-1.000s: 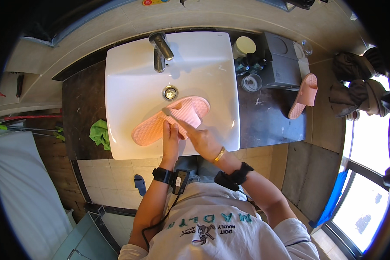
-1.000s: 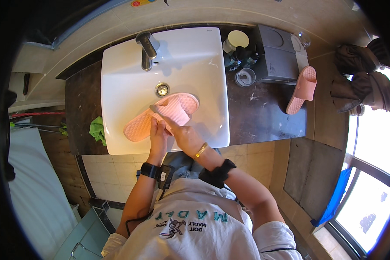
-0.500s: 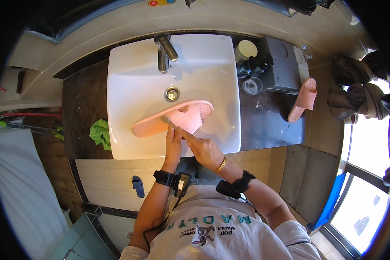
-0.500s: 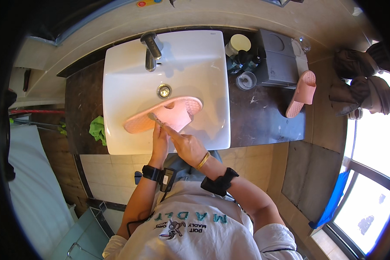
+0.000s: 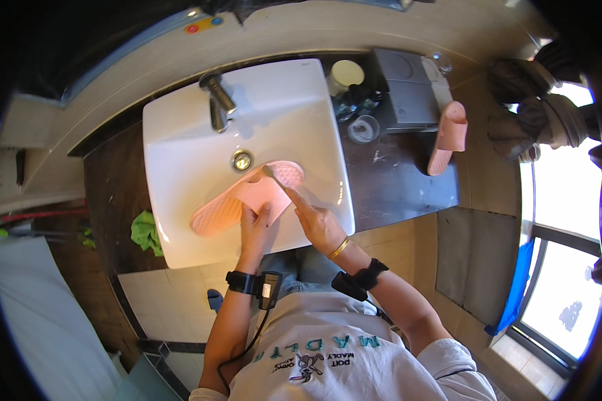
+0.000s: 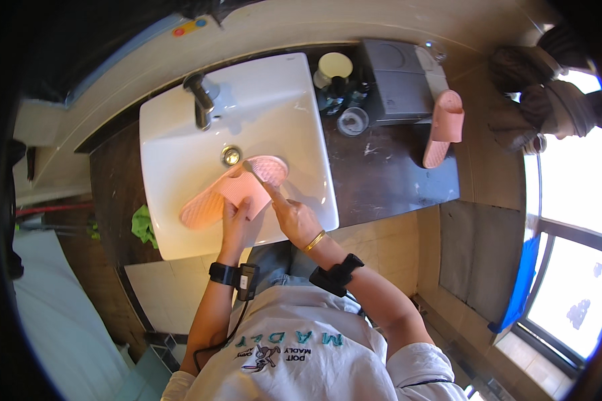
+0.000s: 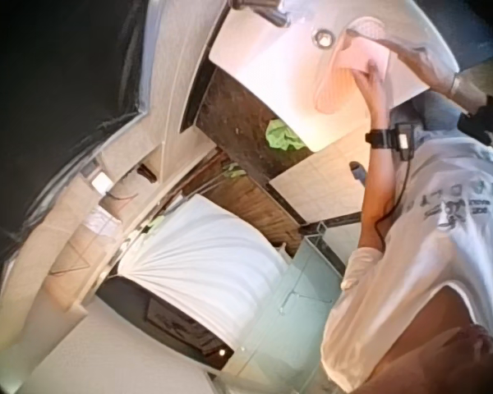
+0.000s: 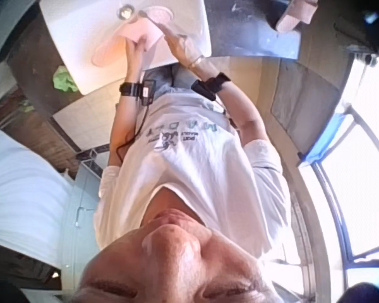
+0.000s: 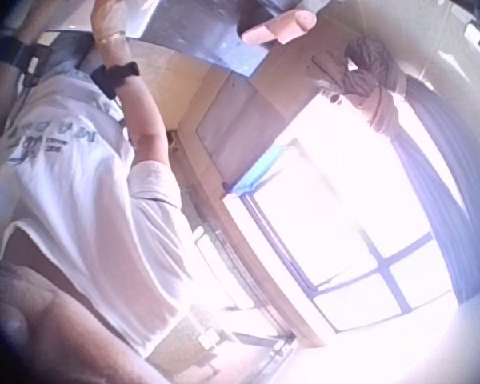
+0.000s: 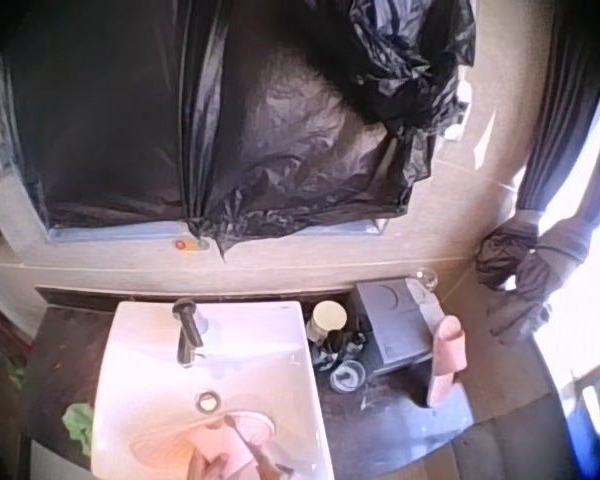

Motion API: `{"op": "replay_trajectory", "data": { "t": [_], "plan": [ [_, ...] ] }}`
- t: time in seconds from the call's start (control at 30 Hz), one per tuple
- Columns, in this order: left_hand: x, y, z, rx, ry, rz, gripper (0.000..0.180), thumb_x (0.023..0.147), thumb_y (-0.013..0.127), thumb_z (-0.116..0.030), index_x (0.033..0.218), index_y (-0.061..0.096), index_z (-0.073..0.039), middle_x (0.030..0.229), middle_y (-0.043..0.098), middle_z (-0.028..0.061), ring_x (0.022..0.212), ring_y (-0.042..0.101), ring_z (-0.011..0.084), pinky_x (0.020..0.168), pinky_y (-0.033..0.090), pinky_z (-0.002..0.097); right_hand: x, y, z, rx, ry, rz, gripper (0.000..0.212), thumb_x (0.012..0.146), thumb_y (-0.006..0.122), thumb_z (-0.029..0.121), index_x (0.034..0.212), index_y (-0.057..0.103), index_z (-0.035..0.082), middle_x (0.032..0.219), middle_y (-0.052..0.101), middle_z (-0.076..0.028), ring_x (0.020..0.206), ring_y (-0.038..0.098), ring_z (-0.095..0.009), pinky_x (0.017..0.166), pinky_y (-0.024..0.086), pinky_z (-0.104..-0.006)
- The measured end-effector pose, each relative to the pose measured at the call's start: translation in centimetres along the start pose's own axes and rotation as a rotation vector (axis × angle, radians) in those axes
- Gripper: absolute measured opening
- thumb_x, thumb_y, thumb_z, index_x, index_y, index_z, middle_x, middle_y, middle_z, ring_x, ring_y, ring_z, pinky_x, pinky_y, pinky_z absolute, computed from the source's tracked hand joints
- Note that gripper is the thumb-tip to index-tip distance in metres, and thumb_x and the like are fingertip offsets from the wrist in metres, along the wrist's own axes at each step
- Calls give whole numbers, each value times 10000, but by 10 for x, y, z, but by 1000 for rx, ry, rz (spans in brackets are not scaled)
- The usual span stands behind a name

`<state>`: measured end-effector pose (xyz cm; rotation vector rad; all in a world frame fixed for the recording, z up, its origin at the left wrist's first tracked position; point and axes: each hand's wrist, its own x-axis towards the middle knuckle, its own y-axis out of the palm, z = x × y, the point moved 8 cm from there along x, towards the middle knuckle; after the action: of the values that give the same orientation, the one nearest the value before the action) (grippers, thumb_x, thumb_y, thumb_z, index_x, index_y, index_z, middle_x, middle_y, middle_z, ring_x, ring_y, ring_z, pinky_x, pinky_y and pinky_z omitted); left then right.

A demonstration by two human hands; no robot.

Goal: The person scrubs a pair of pink slippers with a toothbrush under running water in a bathroom sink. They rinse and scrub both slippers repeatedly, then place one on the windowsill and continue scrubbing the other.

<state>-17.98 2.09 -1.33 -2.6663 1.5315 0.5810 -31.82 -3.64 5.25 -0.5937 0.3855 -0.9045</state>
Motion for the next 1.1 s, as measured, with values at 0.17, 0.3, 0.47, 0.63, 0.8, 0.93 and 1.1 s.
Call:
{"op": "replay_trajectory", "data": {
  "t": [0.17,0.3,0.47,0.63,0.8,0.93,1.1],
  "plan": [
    [18,34,-24,2,-25,110,373,940,544,-219,1230,437,-10,1082,578,50,941,522,94,821,434,242,-1,-62,-8,85,-96,-251,503,863,537,34,1348,426,106,757,588,-251,675,602,-396,596,485,-433],
    [27,78,-39,-56,85,101,425,937,549,-194,1281,393,2,1181,540,76,1062,508,152,940,397,292,-3,-113,-54,114,37,-435,476,877,513,38,1341,430,108,823,599,-254,744,612,-403,629,495,-408],
    [34,89,-34,-20,-38,-91,378,935,554,-207,1224,418,-4,1107,544,71,968,531,125,777,454,232,22,-128,-151,-101,278,-349,359,908,464,148,1265,478,114,928,629,-243,804,609,-428,724,501,-481],
    [36,93,-29,-23,-43,-186,404,934,552,-219,1250,410,-11,1135,533,71,986,522,123,752,445,229,83,-123,-237,-306,438,26,293,903,423,195,1152,557,119,988,630,-245,891,611,-428,788,505,-487],
    [37,90,-24,-86,-49,-251,451,936,539,-198,1317,373,-22,1202,512,81,1066,505,143,837,448,271,114,-109,-262,-449,448,270,301,875,416,156,1099,615,129,1034,629,-234,968,605,-411,846,490,-474],
    [35,94,-24,-284,-35,-223,434,946,498,-146,1340,353,-38,1244,500,96,1134,502,180,923,441,313,96,-138,-210,-205,204,238,319,888,472,202,1171,588,112,1070,616,-210,976,589,-396,843,484,-459],
    [32,99,-25,-399,-41,-214,399,950,473,-190,1299,379,-20,1268,491,112,1140,511,215,974,417,379,48,-154,-103,200,49,103,418,859,547,60,1271,506,110,1052,609,-214,897,591,-402,742,519,-419]
  ]
}}
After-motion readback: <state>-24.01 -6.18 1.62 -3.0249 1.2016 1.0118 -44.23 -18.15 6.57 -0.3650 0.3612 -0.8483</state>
